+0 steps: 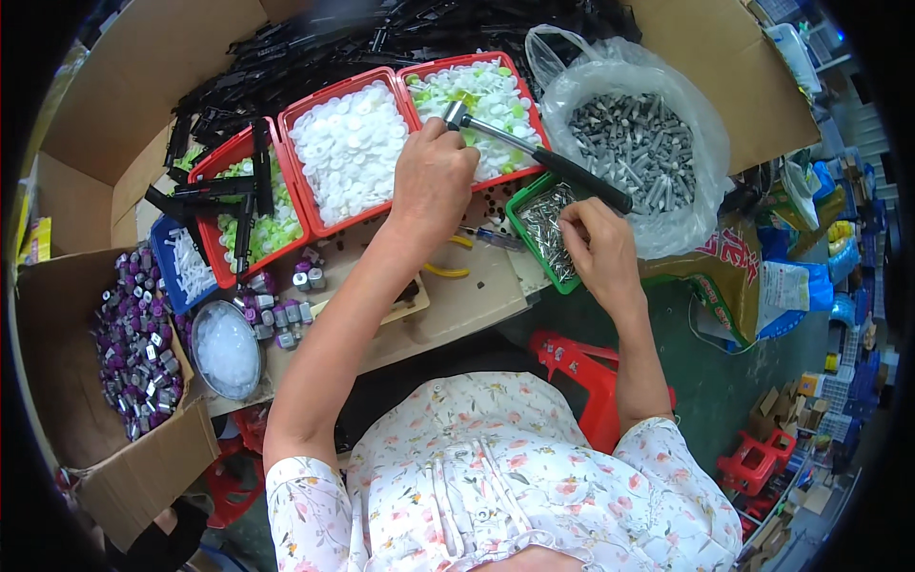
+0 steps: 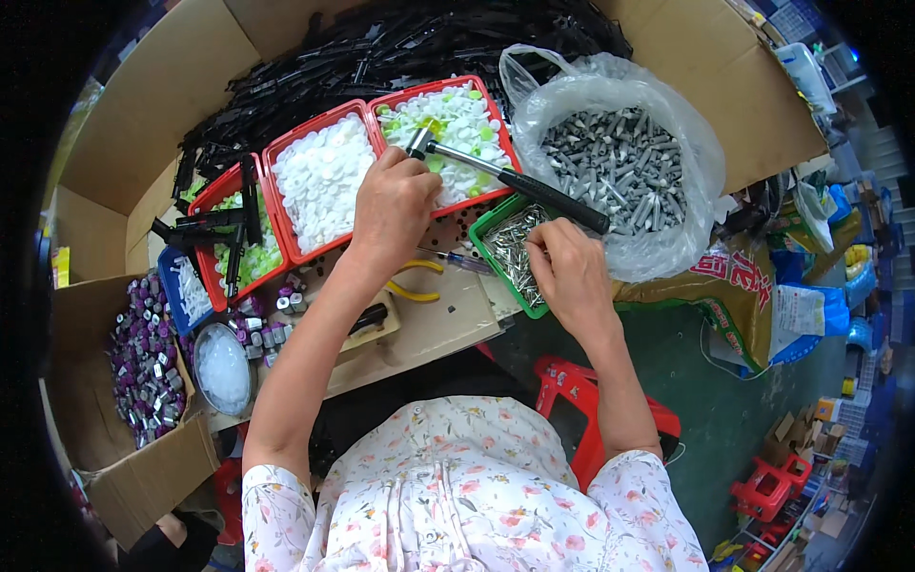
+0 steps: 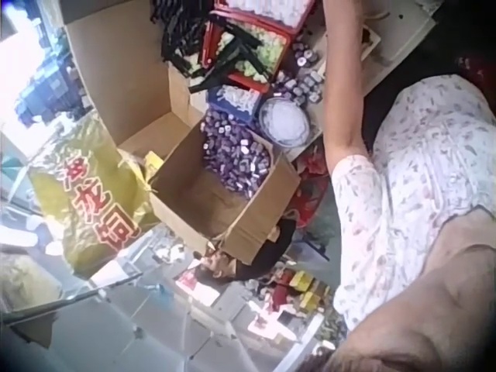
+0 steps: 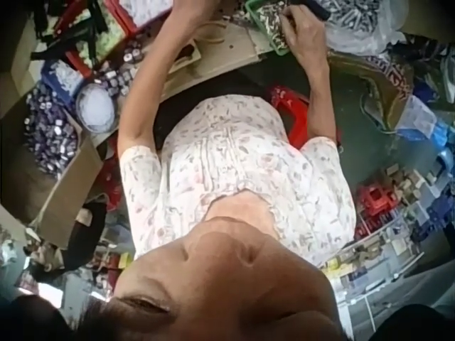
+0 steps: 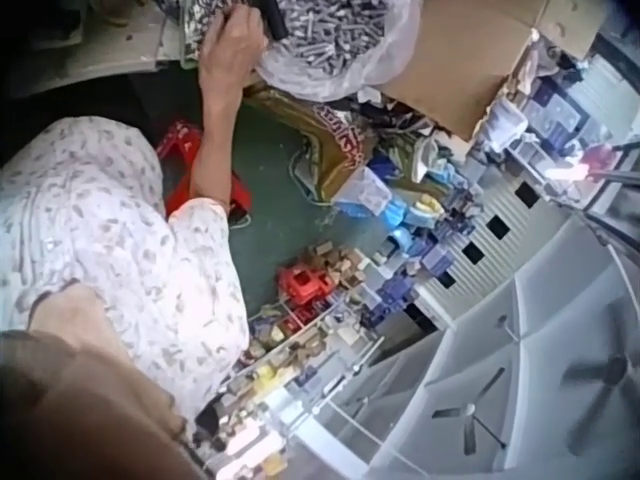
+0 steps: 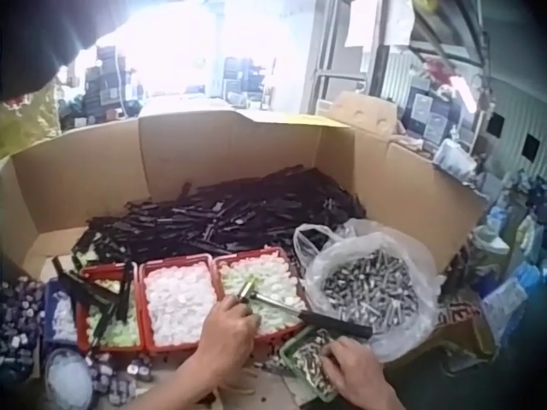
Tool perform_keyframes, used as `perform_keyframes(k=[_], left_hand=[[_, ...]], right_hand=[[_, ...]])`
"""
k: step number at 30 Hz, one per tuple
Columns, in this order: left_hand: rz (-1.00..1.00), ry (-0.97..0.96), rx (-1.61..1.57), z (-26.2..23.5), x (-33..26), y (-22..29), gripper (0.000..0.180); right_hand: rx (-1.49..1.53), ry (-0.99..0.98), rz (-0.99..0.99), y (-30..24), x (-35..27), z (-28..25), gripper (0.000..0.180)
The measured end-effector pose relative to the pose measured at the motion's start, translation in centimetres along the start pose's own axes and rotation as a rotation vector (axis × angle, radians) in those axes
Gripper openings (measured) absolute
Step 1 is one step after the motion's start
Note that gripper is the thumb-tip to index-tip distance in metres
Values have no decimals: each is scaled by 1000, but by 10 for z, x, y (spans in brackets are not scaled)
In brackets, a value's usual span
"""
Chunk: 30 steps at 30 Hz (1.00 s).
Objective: Assemble small electronic components by hand and using a tool at a factory workbench.
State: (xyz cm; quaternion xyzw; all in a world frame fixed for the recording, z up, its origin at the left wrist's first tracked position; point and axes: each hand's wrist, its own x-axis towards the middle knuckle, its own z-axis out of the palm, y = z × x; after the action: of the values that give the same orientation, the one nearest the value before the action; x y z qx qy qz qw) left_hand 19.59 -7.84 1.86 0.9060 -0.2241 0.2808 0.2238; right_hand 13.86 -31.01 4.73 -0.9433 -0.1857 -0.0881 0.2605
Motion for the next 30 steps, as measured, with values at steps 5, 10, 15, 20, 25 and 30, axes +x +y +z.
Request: perform_keyframes(k=[5, 10, 15, 20, 25, 30], left_hand=[[8, 0, 24, 5, -3, -2, 3], [-22, -34, 37, 0, 1, 1, 4], [-47, -53, -12, -5, 1, -2, 4], [-201, 104, -318, -34, -7, 5, 6], [-788, -2, -915, -64, -31, 24, 14], [-815, 82, -889, -72, -56, 33, 10]], right_hand=[[243, 75, -3, -20, 10, 4, 9], [277, 117, -51, -37, 18, 8, 13], [297, 115, -57, -41, 22, 12, 13], [343, 223, -124, -52, 28, 16, 12], [365, 239, -208, -70, 33, 29, 15], [411, 221, -222, -84, 28, 44, 14]])
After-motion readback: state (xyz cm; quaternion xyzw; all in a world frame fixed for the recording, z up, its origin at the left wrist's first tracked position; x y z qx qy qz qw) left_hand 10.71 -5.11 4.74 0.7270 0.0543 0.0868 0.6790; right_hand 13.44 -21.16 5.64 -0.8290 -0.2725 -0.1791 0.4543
